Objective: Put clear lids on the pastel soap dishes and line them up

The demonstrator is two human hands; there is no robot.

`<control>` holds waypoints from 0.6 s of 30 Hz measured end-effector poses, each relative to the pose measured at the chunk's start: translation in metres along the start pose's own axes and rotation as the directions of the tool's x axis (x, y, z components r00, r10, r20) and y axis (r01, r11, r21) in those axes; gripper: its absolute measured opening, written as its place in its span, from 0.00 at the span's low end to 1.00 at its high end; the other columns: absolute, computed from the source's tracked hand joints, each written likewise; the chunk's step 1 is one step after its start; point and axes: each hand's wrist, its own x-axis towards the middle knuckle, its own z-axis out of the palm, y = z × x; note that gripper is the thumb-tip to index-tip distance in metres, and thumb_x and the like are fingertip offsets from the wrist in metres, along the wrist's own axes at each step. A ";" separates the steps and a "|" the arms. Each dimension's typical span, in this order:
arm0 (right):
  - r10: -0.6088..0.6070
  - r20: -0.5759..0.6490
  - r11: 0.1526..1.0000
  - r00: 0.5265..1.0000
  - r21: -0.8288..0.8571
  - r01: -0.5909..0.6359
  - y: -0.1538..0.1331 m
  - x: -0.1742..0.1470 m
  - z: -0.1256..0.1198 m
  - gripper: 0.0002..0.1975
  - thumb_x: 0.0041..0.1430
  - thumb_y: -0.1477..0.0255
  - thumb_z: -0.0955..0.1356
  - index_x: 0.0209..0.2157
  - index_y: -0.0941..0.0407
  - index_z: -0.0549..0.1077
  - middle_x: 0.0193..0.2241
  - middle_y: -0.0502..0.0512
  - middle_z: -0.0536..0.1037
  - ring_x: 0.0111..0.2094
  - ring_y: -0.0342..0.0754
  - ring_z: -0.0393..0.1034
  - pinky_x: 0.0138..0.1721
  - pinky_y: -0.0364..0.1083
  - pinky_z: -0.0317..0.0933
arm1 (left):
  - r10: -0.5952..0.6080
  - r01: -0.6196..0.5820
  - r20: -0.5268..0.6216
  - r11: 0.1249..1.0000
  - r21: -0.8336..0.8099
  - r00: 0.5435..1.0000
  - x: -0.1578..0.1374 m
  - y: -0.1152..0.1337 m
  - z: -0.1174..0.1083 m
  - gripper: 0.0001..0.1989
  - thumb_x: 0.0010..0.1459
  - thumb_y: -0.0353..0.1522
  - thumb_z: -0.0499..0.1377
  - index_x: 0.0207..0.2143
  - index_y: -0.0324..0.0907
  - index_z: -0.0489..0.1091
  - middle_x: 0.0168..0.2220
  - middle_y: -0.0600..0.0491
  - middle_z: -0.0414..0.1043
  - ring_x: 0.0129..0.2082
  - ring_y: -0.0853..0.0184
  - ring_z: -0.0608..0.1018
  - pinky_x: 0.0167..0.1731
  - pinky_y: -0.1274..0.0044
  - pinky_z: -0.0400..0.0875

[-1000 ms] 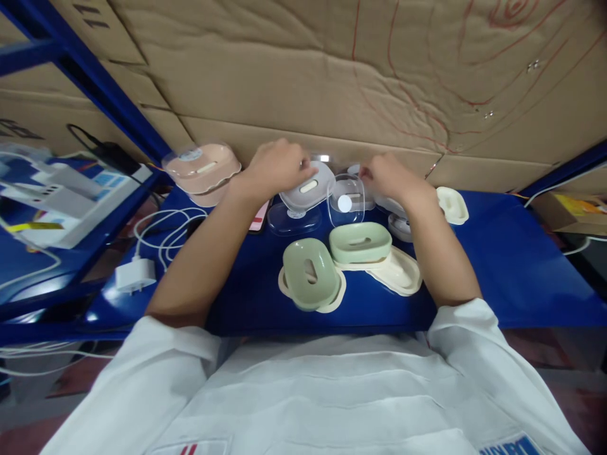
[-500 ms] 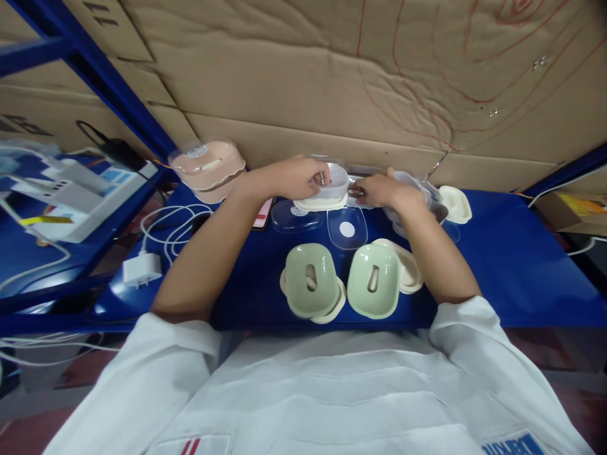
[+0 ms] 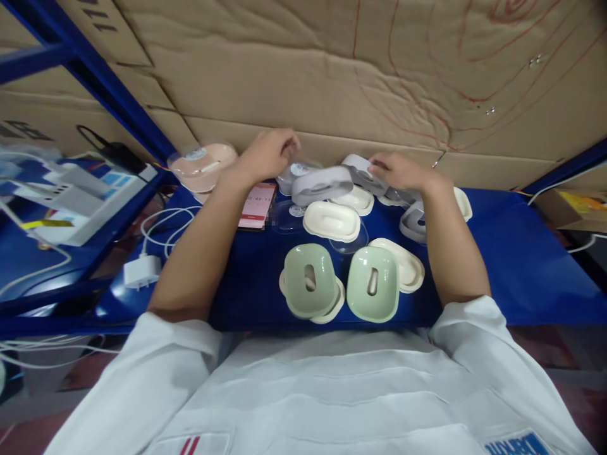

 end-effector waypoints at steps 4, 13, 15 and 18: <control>-0.031 -0.188 0.994 0.982 0.100 0.050 -0.006 -0.003 -0.006 0.23 0.73 0.65 0.61 0.60 0.56 0.77 0.57 0.64 0.83 0.56 0.62 0.78 0.60 0.60 0.69 | -0.022 0.009 0.194 0.998 0.068 0.981 0.003 -0.026 0.011 0.27 0.51 0.31 0.62 0.56 0.42 0.76 0.55 0.43 0.76 0.58 0.47 0.77 0.63 0.57 0.71; -0.186 -0.102 0.976 0.977 0.099 0.196 -0.054 0.011 0.020 0.26 0.78 0.62 0.56 0.68 0.50 0.71 0.68 0.57 0.75 0.68 0.60 0.69 0.70 0.60 0.60 | 0.061 -0.029 0.220 0.989 -0.144 0.974 0.004 -0.008 0.019 0.34 0.61 0.40 0.61 0.69 0.47 0.66 0.65 0.44 0.74 0.59 0.52 0.80 0.62 0.60 0.74; -0.180 -0.059 0.979 0.982 0.089 0.185 -0.058 0.014 0.027 0.27 0.79 0.62 0.54 0.70 0.50 0.70 0.69 0.57 0.74 0.69 0.60 0.68 0.70 0.60 0.59 | 0.061 -0.020 0.174 0.973 -0.230 0.983 0.006 -0.005 0.018 0.28 0.65 0.39 0.56 0.66 0.47 0.69 0.59 0.45 0.79 0.51 0.56 0.83 0.56 0.63 0.77; -0.189 -0.055 0.977 0.980 0.085 0.194 -0.059 0.016 0.033 0.28 0.79 0.61 0.53 0.69 0.52 0.71 0.68 0.58 0.75 0.69 0.59 0.67 0.69 0.58 0.58 | 0.136 -0.100 0.187 0.977 -0.189 0.973 0.007 -0.006 0.018 0.27 0.60 0.35 0.58 0.62 0.48 0.74 0.59 0.46 0.80 0.55 0.55 0.81 0.60 0.63 0.74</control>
